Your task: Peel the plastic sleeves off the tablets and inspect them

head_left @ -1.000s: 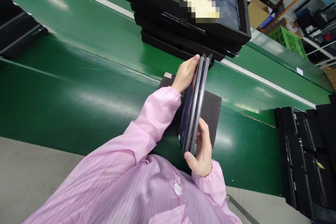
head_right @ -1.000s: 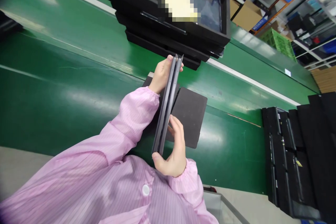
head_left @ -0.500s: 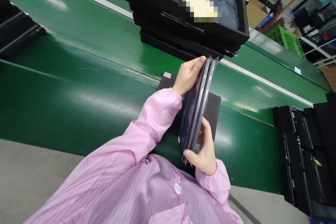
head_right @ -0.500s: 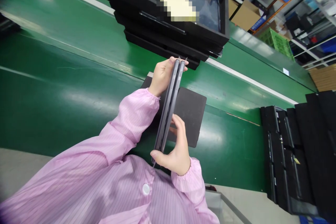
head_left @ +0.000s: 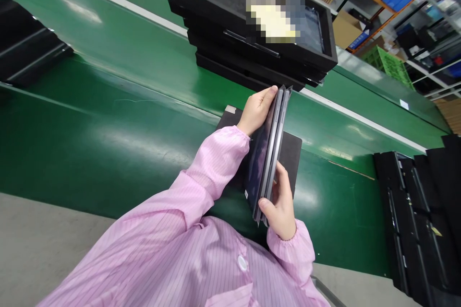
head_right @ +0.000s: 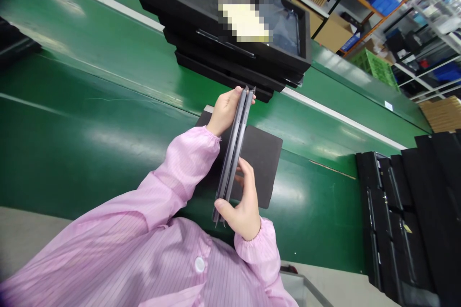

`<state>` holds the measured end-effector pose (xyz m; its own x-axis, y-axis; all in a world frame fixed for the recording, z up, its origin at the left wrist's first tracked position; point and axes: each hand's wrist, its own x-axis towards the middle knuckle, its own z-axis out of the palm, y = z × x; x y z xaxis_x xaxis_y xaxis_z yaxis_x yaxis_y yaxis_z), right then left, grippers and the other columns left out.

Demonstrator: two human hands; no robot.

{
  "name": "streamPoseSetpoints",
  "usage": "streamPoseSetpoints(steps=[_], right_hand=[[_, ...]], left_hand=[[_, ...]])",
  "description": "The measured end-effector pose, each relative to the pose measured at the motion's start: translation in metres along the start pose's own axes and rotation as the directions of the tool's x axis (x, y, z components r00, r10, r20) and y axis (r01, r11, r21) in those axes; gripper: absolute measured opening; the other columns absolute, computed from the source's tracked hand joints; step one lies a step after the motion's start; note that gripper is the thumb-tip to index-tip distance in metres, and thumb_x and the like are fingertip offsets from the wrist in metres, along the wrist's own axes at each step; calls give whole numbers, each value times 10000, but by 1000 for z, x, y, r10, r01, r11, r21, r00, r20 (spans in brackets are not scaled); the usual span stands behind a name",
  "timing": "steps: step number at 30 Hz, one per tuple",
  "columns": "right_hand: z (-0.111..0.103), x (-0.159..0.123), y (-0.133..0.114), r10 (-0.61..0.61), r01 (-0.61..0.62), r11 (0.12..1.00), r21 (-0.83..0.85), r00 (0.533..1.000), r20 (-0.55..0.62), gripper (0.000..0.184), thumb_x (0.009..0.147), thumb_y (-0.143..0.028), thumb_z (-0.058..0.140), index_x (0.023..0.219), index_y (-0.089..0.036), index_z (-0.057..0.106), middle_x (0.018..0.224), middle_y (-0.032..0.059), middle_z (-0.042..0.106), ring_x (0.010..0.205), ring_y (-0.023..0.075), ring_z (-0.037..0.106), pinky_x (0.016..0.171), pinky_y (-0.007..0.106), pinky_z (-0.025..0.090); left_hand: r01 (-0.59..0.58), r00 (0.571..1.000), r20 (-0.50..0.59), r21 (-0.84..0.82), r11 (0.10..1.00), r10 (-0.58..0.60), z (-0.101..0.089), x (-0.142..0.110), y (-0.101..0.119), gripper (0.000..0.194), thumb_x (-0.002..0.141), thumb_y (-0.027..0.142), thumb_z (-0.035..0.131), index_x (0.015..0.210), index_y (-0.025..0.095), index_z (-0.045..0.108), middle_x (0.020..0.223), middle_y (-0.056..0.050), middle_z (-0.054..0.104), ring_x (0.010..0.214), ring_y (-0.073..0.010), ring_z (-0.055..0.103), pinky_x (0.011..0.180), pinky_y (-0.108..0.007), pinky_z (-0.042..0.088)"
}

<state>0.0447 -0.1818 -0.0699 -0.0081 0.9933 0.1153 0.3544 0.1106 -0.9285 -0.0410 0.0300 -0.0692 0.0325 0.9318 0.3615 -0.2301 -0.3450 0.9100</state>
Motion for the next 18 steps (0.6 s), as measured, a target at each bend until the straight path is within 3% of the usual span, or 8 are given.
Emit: streamPoseSetpoints(steps=[3,5,9,12,15,18], right_hand=[[-4,3,-4,-51,51,998,-24,998,-36,684,868,-675,590,1383,-263,408,1353,151,545,1210,318,610,980,501,555],[-14,10,-9,-82,82,995,-55,997,0,647,877,-648,604,1361,-261,421,1314,143,582,1181,304,633,984,490,557],[-47,31,-30,-34,87,970,-229,974,224,675,834,-585,704,1341,-225,439,1261,150,652,1128,310,679,984,498,564],[-66,45,-52,46,96,920,-381,936,348,555,830,-521,725,1248,-229,507,1198,125,702,1097,316,699,950,501,581],[-72,52,-65,62,116,891,-438,927,371,411,825,-480,722,1114,-247,545,1109,84,729,1034,297,720,903,466,598],[-67,52,-68,68,98,905,-414,928,367,380,814,-442,717,1072,-248,517,1070,73,732,1000,282,726,874,443,601]], left_hand=[[-15,1000,26,7,1000,14,0,-3,5,625,915,742,415,822,196,705,764,-40,724,783,-196,691,699,-306,493],[-27,998,62,10,1000,27,-1,-5,9,645,911,754,405,820,188,700,768,-40,721,764,-184,682,695,-299,490],[-55,992,117,2,998,54,-1,-8,18,703,876,810,375,842,190,705,833,-54,742,789,-178,683,723,-293,498],[-67,988,141,10,998,65,0,-11,26,721,860,830,366,848,196,707,868,-63,757,820,-184,691,746,-292,506],[-86,985,155,21,996,81,1,-15,34,714,871,820,360,864,198,709,863,-62,759,832,-189,698,759,-295,514],[-115,981,157,13,993,112,3,-18,36,696,891,799,354,871,203,713,869,-63,759,842,-190,705,779,-303,520]])
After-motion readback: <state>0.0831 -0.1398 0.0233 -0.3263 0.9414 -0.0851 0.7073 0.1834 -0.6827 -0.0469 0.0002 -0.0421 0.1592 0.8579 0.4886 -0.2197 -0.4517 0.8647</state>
